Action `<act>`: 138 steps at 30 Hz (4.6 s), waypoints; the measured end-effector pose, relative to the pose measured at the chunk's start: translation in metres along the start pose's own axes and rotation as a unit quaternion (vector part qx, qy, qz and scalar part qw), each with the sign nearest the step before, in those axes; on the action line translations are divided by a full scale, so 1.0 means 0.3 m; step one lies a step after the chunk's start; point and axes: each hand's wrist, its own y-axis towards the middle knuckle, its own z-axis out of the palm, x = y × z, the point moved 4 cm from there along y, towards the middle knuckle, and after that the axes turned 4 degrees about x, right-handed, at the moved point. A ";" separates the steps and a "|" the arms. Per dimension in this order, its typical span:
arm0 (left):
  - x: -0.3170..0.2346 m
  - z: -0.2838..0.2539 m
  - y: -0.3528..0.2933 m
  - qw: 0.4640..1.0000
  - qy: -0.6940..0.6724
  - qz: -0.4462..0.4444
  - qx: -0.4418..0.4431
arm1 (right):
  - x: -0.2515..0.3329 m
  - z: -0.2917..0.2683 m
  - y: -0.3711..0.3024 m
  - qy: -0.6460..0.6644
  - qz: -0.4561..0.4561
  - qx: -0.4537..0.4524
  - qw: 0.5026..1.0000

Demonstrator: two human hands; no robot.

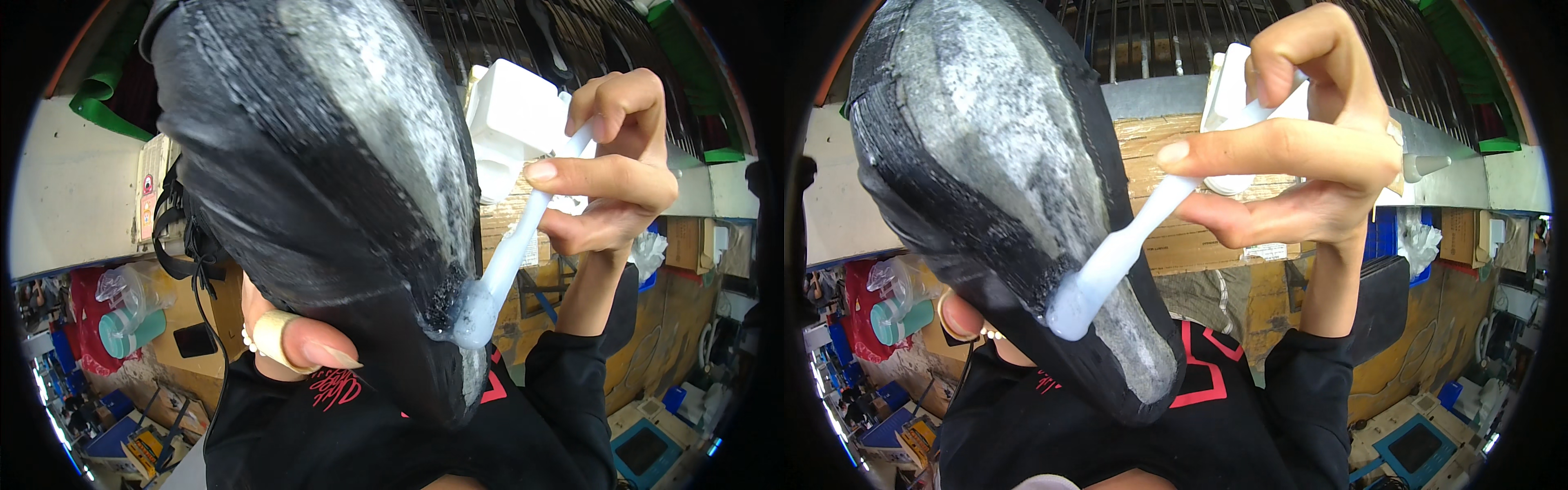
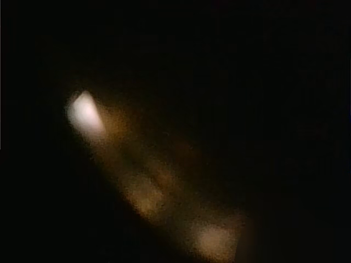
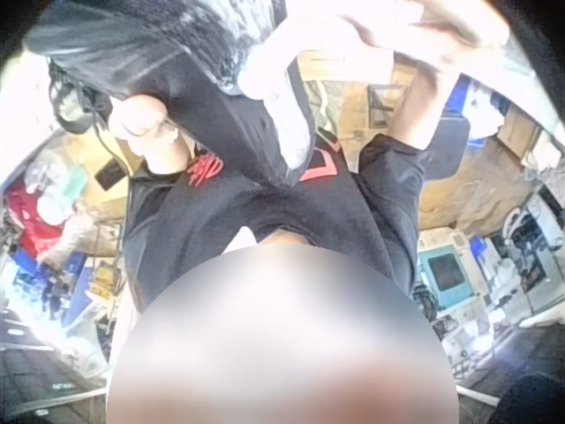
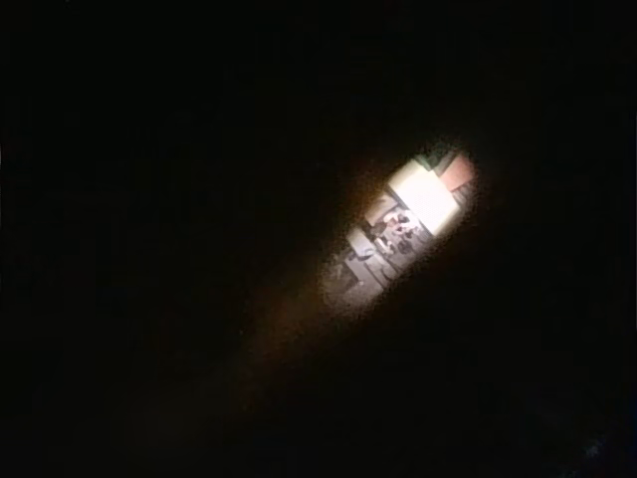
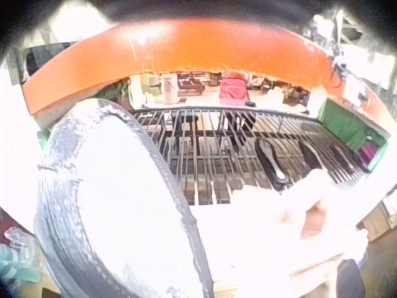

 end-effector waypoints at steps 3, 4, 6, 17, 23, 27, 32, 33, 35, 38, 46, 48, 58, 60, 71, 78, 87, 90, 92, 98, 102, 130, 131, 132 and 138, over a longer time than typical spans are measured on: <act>-0.011 -0.006 0.019 1.000 -0.018 0.015 0.009 | 0.003 0.011 -0.014 0.018 0.021 0.002 1.000; -0.017 -0.007 0.029 0.999 -0.024 0.021 0.012 | 0.007 0.014 -0.021 0.021 0.030 0.006 0.999; -0.024 -0.007 0.055 0.999 -0.034 0.029 0.019 | 0.011 0.023 -0.036 0.043 0.047 0.015 0.998; -0.025 -0.011 0.069 0.997 -0.056 0.049 0.016 | -0.006 0.067 -0.050 0.078 0.145 -0.015 0.986; -0.034 -0.022 0.084 0.996 -0.061 0.063 0.013 | -0.012 0.059 -0.028 0.042 0.130 -0.025 0.990; -0.073 -0.019 0.138 0.993 -0.074 0.089 0.019 | 0.001 0.053 -0.056 0.065 0.136 0.007 0.989; -0.109 -0.004 0.174 0.990 -0.082 0.110 0.029 | 0.021 0.051 -0.098 0.096 0.113 0.018 0.989; -0.115 -0.003 0.178 0.989 -0.084 0.113 0.032 | 0.026 0.053 -0.103 0.105 0.111 0.016 0.988; -0.126 -0.001 0.185 0.989 -0.085 0.119 0.035 | 0.033 0.059 -0.109 0.124 0.111 0.005 0.986; -0.131 0.005 0.185 0.988 -0.085 0.121 0.034 | 0.037 0.072 -0.101 0.144 0.110 0.001 0.983; -0.132 0.010 0.183 0.994 -0.058 0.096 -0.016 | 0.008 0.085 -0.044 0.093 0.141 0.000 0.986; -0.141 0.004 0.180 0.994 -0.006 0.100 -0.043 | 0.010 0.087 -0.042 0.115 0.129 0.013 0.985; -0.088 0.055 0.202 0.989 -0.120 0.063 0.054 | -0.016 0.120 -0.040 0.176 0.138 0.034 0.974; -0.061 0.050 0.204 0.988 -0.153 -0.027 0.003 | -0.028 0.141 -0.024 0.194 0.125 0.034 0.972; 0.000 0.062 0.169 0.912 -0.317 -0.247 0.080 | -0.071 0.285 0.057 0.289 0.083 0.025 0.953; 0.012 0.122 0.113 0.934 -0.235 -0.268 0.033 | -0.073 0.342 0.108 0.345 0.063 0.018 0.936; 0.078 0.124 0.078 0.927 -0.259 -0.271 0.031 | -0.076 0.371 0.142 0.412 0.052 0.039 0.909; 0.092 0.126 0.067 0.908 -0.294 -0.295 0.046 | -0.084 0.373 0.144 0.426 0.045 0.049 0.903; 0.095 0.132 0.055 0.889 -0.325 -0.316 0.066 | -0.087 0.375 0.146 0.422 0.031 0.060 0.904; 0.105 0.140 0.030 0.795 -0.438 -0.399 0.131 | -0.094 0.382 0.143 0.426 0.025 0.072 0.901; 0.111 0.143 0.025 0.732 -0.487 -0.447 0.167 | -0.096 0.376 0.129 0.441 0.042 0.087 0.892; 0.157 0.196 0.013 0.606 -0.539 -0.544 0.214 | -0.082 0.305 0.036 0.363 0.158 0.116 0.911; 0.152 0.197 0.011 0.613 -0.539 -0.536 0.215 | -0.082 0.310 0.041 0.343 0.154 0.104 0.921; 0.149 0.198 0.009 0.611 -0.541 -0.536 0.215 | -0.086 0.311 0.044 0.352 0.161 0.095 0.917; 0.154 0.200 0.012 0.575 -0.560 -0.554 0.220 | -0.088 0.305 0.052 0.400 0.105 0.111 0.904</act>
